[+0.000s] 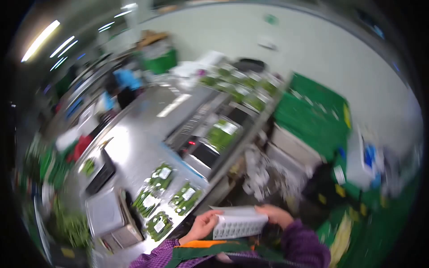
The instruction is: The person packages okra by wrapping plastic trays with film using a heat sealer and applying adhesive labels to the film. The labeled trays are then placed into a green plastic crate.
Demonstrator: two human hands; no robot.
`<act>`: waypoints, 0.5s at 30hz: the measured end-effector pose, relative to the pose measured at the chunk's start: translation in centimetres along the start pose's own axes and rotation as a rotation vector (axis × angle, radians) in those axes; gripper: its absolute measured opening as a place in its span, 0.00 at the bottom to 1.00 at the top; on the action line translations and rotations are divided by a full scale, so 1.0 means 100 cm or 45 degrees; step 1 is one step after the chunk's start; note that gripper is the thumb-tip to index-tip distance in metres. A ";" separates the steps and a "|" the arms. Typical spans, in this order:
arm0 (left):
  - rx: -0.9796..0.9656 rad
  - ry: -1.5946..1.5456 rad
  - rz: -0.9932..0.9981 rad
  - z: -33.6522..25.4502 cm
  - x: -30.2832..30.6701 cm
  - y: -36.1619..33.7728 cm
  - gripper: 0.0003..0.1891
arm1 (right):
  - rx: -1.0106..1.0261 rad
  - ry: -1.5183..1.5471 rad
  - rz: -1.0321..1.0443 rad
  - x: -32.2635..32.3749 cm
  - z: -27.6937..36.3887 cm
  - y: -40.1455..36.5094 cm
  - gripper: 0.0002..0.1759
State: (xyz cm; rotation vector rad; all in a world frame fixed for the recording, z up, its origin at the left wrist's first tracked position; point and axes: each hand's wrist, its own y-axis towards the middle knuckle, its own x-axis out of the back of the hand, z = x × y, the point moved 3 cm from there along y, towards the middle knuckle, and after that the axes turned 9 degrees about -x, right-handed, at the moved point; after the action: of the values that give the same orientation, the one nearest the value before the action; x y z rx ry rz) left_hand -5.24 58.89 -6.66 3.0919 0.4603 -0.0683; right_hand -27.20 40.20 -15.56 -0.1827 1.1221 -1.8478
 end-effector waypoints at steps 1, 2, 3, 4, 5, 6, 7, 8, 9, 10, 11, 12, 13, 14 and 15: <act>-0.110 0.002 0.014 0.010 -0.002 -0.001 0.12 | 0.193 -0.101 -0.020 -0.004 -0.007 -0.012 0.21; -0.052 -0.041 0.007 0.010 -0.005 -0.003 0.12 | 0.403 -0.070 -0.030 -0.013 -0.014 -0.023 0.20; 0.014 -0.039 0.108 0.002 -0.005 -0.005 0.11 | 0.501 0.139 -0.026 -0.019 -0.022 -0.031 0.21; -0.007 -0.058 0.079 0.007 -0.008 -0.005 0.13 | 0.563 0.235 -0.144 -0.013 -0.039 -0.027 0.21; -0.027 -0.067 0.091 0.009 -0.013 -0.004 0.16 | 0.675 0.265 -0.218 -0.012 -0.050 -0.033 0.19; 0.074 -0.020 0.160 -0.006 -0.020 -0.005 0.22 | 0.738 0.329 -0.345 -0.012 -0.060 -0.040 0.17; 0.059 -0.134 0.256 -0.001 -0.023 -0.004 0.27 | 0.846 0.318 -0.546 -0.012 -0.069 -0.051 0.15; -0.008 -0.022 0.329 0.013 -0.018 -0.002 0.30 | 0.946 0.340 -0.711 -0.007 -0.086 -0.057 0.17; 0.041 0.026 0.328 0.016 -0.016 -0.003 0.30 | 0.988 0.423 -0.905 -0.005 -0.103 -0.067 0.19; 0.070 0.072 0.304 0.019 -0.017 -0.002 0.29 | 1.026 0.477 -1.089 -0.001 -0.120 -0.080 0.22; 0.097 0.091 0.365 0.024 -0.019 -0.001 0.29 | 1.077 0.503 -1.342 0.009 -0.144 -0.086 0.25; 0.135 0.099 0.393 0.028 -0.018 0.002 0.29 | 1.120 0.512 -1.588 0.017 -0.162 -0.092 0.29; 0.165 0.106 0.410 0.033 -0.020 0.005 0.28 | 1.129 0.582 -1.787 0.026 -0.184 -0.101 0.31; 0.172 0.122 0.444 0.036 -0.025 0.009 0.28 | 1.133 0.648 -1.985 0.030 -0.208 -0.113 0.33; 0.224 0.110 0.510 0.039 -0.030 0.013 0.27 | 1.025 0.698 -2.162 0.035 -0.233 -0.123 0.35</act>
State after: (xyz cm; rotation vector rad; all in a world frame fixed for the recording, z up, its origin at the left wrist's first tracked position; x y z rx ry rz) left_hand -7.88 56.68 -10.42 3.2986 -0.1803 0.0324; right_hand -49.50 53.70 -20.65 -0.1507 0.2214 -3.8736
